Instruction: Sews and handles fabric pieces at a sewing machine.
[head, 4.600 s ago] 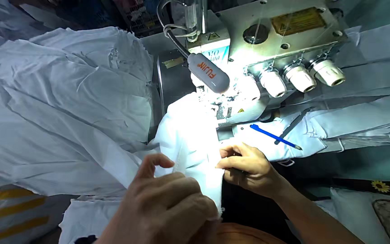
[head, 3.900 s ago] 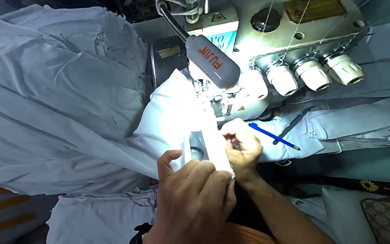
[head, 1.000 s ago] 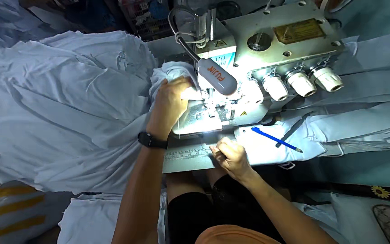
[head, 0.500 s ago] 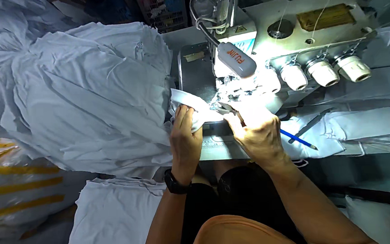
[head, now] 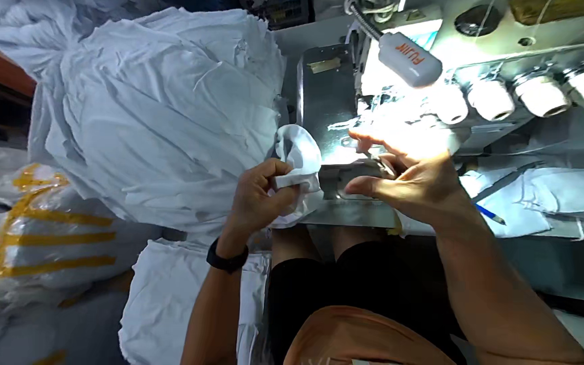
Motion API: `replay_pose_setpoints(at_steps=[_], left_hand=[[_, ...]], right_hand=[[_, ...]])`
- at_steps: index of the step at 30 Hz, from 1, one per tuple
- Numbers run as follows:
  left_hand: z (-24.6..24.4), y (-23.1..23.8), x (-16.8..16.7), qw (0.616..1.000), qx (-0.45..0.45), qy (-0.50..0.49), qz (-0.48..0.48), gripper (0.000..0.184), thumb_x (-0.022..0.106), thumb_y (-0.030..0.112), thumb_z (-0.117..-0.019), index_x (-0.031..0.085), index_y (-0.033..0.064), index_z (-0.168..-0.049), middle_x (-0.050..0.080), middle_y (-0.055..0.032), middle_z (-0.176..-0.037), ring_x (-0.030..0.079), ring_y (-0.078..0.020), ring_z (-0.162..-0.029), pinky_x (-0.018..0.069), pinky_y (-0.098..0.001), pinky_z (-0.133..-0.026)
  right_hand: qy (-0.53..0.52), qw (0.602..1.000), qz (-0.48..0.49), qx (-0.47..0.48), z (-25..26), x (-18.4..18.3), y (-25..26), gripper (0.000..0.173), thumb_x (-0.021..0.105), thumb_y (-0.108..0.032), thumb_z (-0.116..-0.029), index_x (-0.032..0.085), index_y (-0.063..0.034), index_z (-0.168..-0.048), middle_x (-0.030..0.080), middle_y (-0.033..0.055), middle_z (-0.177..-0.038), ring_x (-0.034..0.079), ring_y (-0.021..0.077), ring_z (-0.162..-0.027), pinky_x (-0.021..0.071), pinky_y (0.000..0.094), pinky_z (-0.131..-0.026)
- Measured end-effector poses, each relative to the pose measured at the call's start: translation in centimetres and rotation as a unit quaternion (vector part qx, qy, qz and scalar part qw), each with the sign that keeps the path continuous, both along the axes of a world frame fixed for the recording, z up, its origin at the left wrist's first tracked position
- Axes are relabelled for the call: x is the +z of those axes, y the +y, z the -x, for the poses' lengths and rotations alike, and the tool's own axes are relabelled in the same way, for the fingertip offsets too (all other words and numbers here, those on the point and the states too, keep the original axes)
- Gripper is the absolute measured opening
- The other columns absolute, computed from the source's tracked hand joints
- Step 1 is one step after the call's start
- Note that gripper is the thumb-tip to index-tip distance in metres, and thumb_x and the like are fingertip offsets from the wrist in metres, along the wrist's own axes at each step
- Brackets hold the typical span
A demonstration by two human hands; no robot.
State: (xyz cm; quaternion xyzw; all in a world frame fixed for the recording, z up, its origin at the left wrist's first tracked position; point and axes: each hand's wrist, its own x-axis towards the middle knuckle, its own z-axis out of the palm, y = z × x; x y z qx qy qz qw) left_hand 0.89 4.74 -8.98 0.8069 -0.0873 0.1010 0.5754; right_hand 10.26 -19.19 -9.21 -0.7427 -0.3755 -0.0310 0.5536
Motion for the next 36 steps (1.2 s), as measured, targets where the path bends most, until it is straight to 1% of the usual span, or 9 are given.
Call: replay_pose_setpoints(at_steps=[4, 7, 10, 14, 17, 22, 27, 33, 36], left_hand=[[1.8, 2.1, 2.1, 0.997, -0.078, -0.004, -0.026, 0.012, 0.064, -0.002, -0.0827, 0.061, 0.0037, -0.092, 0.062, -0.0002, -0.079, 0.057, -0.0007, -0.063, 0.0477, -0.0136, -0.055], [2.5, 4.0, 3.2, 0.981, -0.156, 0.019, -0.112, 0.010, 0.069, 0.012, -0.0842, 0.070, 0.0017, -0.086, 0.069, -0.0006, -0.085, 0.065, -0.0013, -0.079, 0.0540, -0.0175, -0.074], [3.0, 7.1, 3.8, 0.969, -0.109, 0.079, -0.206, 0.022, 0.066, 0.017, -0.0923, 0.074, -0.0036, -0.095, 0.074, -0.0085, -0.107, 0.068, -0.0100, -0.105, 0.0543, -0.0309, -0.097], [4.5, 6.4, 3.9, 0.971, 0.159, 0.077, -0.161, 0.012, 0.062, 0.009, -0.0977, 0.067, -0.0011, -0.102, 0.069, -0.0008, -0.089, 0.065, -0.0003, -0.078, 0.0556, -0.0191, -0.074], [5.5, 3.6, 2.3, 0.968, 0.151, 0.105, -0.171, 0.008, 0.063, 0.005, -0.0978, 0.065, -0.0009, -0.104, 0.067, -0.0099, -0.088, 0.064, -0.0114, -0.071, 0.0557, -0.0241, -0.065], [4.3, 1.2, -1.1, 0.923, 0.129, 0.124, -0.342, 0.015, 0.067, 0.008, -0.0958, 0.068, -0.0039, -0.104, 0.066, -0.0219, -0.110, 0.067, -0.0356, -0.099, 0.0547, -0.0535, -0.087], [5.8, -1.2, 1.2, 0.906, 0.075, -0.136, -0.393, 0.010, 0.065, 0.004, -0.0966, 0.072, -0.0024, -0.095, 0.068, -0.0134, -0.087, 0.068, -0.0230, -0.080, 0.0568, -0.0328, -0.073], [6.9, -1.1, -0.1, 0.880, 0.012, -0.237, -0.412, 0.007, 0.064, 0.001, -0.0941, 0.066, -0.0018, -0.087, 0.071, -0.0173, -0.093, 0.070, -0.0272, -0.088, 0.0567, -0.0350, -0.082], [6.9, -1.0, -0.5, 0.869, 0.007, -0.274, -0.412, 0.009, 0.064, 0.000, -0.0930, 0.065, -0.0019, -0.084, 0.070, -0.0173, -0.089, 0.069, -0.0279, -0.086, 0.0566, -0.0357, -0.081]], right_hand=[[-0.089, 0.987, 0.020, 0.133, -0.1, 0.2, 3.2, 0.042, 0.077, -0.023, -0.0897, 0.071, -0.0043, -0.127, 0.061, 0.0136, -0.128, 0.064, 0.0112, -0.096, 0.0559, 0.0227, -0.079], [-0.154, 0.971, 0.005, 0.184, 1.9, -1.6, 4.8, 0.012, 0.067, -0.003, -0.0873, 0.076, -0.0049, -0.094, 0.072, 0.0101, -0.095, 0.068, 0.0168, -0.075, 0.0566, 0.0337, -0.062], [-0.150, 0.962, 0.069, 0.218, 5.4, -4.4, 3.9, 0.009, 0.065, -0.002, -0.0867, 0.073, -0.0032, -0.090, 0.066, 0.0064, -0.076, 0.063, 0.0174, -0.061, 0.0506, 0.0329, -0.052], [-0.111, 0.970, 0.110, 0.185, 8.3, -7.9, 3.2, 0.011, 0.066, 0.000, -0.0860, 0.074, -0.0021, -0.094, 0.070, 0.0097, -0.078, 0.068, 0.0219, -0.064, 0.0555, 0.0362, -0.057], [-0.123, 0.971, 0.110, 0.174, 9.2, -8.0, 3.5, 0.012, 0.064, -0.001, -0.0892, 0.073, -0.0021, -0.096, 0.071, 0.0097, -0.079, 0.069, 0.0221, -0.066, 0.0561, 0.0355, -0.059], [-0.165, 0.969, 0.106, 0.153, 9.8, -7.1, 3.7, 0.013, 0.063, -0.003, -0.0895, 0.074, -0.0021, -0.097, 0.068, 0.0083, -0.075, 0.066, 0.0212, -0.060, 0.0527, 0.0341, -0.052], [-0.172, 0.982, 0.002, 0.076, 8.6, -5.2, 2.9, 0.011, 0.064, -0.001, -0.0908, 0.074, 0.0001, -0.096, 0.068, 0.0131, -0.091, 0.064, 0.0156, -0.070, 0.0522, 0.0252, -0.058], [-0.171, 0.984, -0.008, 0.058, 7.5, -4.4, 3.4, 0.009, 0.068, -0.002, -0.0894, 0.075, 0.0013, -0.091, 0.065, 0.0219, -0.126, 0.057, 0.0110, -0.069, 0.0473, 0.0222, -0.059], [-0.134, 0.987, -0.031, 0.078, 6.9, -4.9, 3.8, 0.010, 0.068, 0.000, -0.0872, 0.076, 0.0020, -0.093, 0.072, 0.0160, -0.114, 0.070, 0.0146, -0.088, 0.0574, 0.0246, -0.076]])
